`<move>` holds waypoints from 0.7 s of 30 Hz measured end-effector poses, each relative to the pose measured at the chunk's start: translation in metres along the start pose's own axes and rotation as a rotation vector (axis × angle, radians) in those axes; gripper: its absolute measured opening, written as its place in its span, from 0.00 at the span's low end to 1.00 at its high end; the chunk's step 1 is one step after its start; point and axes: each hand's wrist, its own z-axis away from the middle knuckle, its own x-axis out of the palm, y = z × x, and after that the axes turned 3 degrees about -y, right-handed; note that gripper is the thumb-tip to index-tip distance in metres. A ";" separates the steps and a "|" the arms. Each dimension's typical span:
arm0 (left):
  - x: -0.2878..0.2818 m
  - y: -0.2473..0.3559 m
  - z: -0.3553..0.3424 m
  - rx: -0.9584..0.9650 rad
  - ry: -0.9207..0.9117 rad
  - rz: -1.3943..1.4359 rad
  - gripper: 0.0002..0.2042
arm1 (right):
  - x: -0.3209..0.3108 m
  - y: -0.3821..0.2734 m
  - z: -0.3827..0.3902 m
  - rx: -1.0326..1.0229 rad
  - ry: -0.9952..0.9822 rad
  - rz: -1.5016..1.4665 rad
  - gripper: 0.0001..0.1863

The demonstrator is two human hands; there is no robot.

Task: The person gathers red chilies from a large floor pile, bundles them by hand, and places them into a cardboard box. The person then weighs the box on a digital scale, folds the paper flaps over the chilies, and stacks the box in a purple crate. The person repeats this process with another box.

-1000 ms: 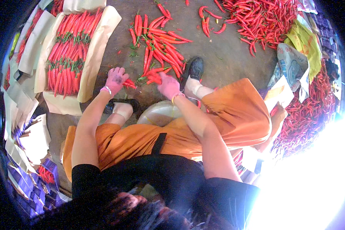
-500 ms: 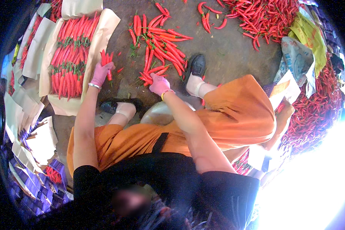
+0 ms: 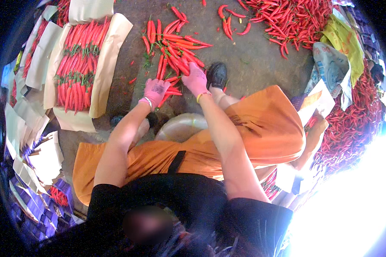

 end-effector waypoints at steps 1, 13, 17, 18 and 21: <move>-0.005 -0.008 0.008 0.024 -0.027 -0.031 0.06 | 0.000 -0.015 0.000 -0.031 -0.050 0.035 0.21; -0.052 -0.073 0.062 0.002 -0.213 0.215 0.10 | 0.036 -0.006 -0.008 -0.295 -0.272 0.299 0.16; 0.006 -0.091 0.051 -0.356 -0.203 1.273 0.17 | 0.055 0.015 0.028 0.346 -0.636 -0.654 0.16; 0.030 -0.093 0.042 -0.406 -0.225 1.652 0.18 | 0.071 0.010 0.037 0.430 -0.515 -0.705 0.14; 0.071 -0.049 0.032 -0.436 -0.270 1.512 0.14 | 0.101 -0.019 0.051 0.511 -0.363 -0.397 0.17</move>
